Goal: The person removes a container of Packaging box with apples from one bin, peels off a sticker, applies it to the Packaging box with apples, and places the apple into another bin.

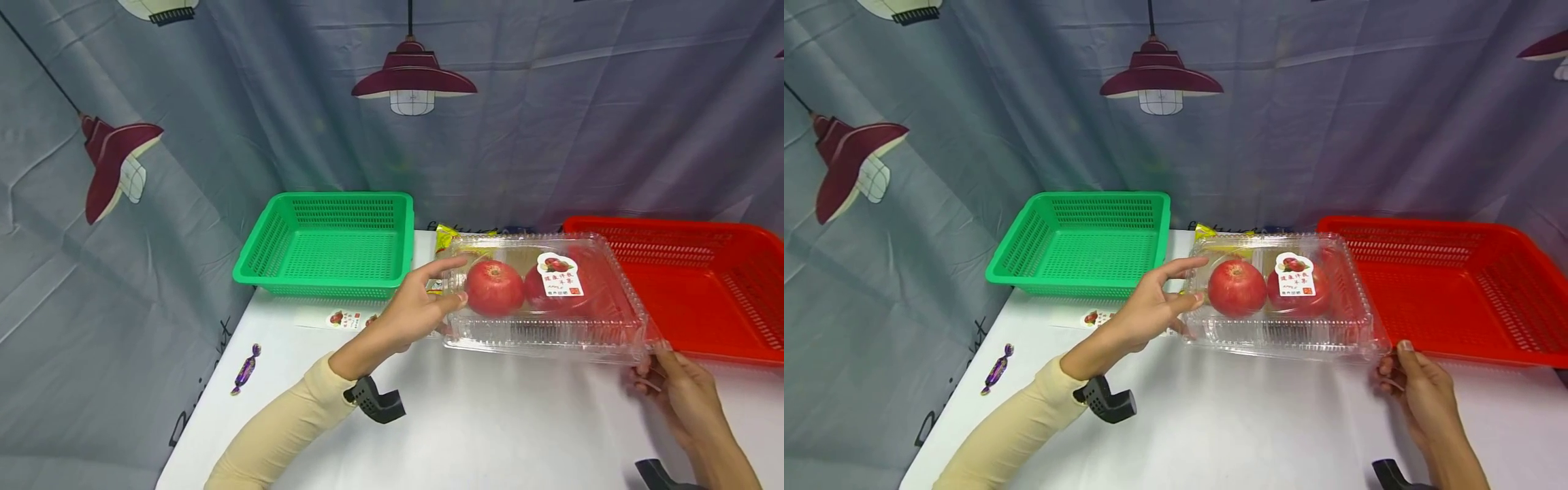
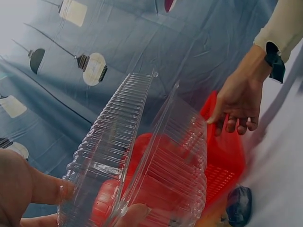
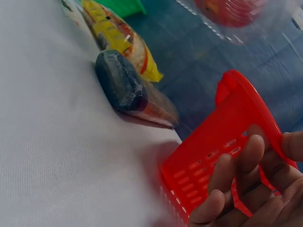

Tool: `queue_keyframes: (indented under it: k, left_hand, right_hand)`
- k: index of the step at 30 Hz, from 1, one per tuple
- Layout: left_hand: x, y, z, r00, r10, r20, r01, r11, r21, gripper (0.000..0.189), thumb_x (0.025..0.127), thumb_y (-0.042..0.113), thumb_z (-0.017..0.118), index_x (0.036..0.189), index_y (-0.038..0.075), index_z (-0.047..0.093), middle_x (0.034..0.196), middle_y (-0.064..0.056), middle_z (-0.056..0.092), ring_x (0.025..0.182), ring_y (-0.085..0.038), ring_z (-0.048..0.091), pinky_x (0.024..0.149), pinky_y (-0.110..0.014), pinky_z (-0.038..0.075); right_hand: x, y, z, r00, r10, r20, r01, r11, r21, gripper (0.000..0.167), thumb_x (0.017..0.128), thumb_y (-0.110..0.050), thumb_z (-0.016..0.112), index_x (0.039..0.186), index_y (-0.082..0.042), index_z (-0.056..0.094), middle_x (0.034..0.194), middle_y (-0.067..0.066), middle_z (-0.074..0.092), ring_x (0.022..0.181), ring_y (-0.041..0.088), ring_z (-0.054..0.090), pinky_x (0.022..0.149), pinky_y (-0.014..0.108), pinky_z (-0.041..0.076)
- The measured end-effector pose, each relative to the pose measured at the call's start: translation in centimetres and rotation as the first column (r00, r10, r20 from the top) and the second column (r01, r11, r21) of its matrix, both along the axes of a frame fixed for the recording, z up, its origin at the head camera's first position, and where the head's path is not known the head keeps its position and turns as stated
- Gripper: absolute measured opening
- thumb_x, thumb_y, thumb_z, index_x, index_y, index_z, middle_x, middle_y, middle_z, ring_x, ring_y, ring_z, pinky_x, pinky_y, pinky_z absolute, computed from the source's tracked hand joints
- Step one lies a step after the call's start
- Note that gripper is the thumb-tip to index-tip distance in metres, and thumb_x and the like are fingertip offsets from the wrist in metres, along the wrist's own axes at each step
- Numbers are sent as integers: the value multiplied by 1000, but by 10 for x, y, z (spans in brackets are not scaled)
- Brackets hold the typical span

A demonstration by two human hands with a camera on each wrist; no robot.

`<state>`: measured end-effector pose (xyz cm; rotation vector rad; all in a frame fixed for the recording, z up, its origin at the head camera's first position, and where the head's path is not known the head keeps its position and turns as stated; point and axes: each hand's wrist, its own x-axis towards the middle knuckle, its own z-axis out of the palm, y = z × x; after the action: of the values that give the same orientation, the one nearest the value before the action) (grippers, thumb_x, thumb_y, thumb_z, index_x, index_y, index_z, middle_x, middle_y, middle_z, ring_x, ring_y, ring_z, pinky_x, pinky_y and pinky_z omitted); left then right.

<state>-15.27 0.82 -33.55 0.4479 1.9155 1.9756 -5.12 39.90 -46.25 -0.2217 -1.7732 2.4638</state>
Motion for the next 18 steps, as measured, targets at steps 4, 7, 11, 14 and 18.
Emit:
queue_keyframes:
  k: [4,7,11,14,18]
  left_hand:
    - [-7,15,5,1000,-10,-3,10,1000,-10,51,92,1,64,139,21,57,130,-8,44,64,-34,68,38,-27,43]
    - [-12,27,9,1000,-27,-12,27,999,-18,52,92,1,64,141,20,55,131,-6,44,64,-29,69,40,-33,49]
    - [-20,45,13,999,-34,-26,33,999,-23,53,92,1,66,140,20,56,134,-5,44,58,-21,64,53,-43,56]
    - [-24,61,15,999,-30,-27,29,999,-27,52,91,2,67,138,21,57,137,-9,44,43,-19,49,54,-43,56]
    - [-29,80,16,999,-34,-19,34,999,-10,50,92,1,66,137,20,58,136,-9,44,39,-16,39,49,-38,55]
  right_hand:
    - [0,-1,1,1000,-5,0,5,1000,18,31,103,-24,51,92,-2,70,78,6,63,71,17,64,62,27,54]
    - [1,-2,2,1000,-21,20,20,999,30,32,102,-27,52,93,-2,70,77,5,62,71,16,64,61,27,53]
    - [3,-2,2,996,-53,67,51,998,40,31,101,-30,54,98,-6,72,79,3,63,73,15,65,62,26,53]
    - [4,-2,1,995,-61,77,58,998,39,29,101,-30,54,100,-8,74,82,3,64,75,15,64,63,27,54]
    - [4,-1,3,996,-54,75,50,997,53,31,102,-29,52,99,-7,73,81,3,65,75,15,64,63,27,54]
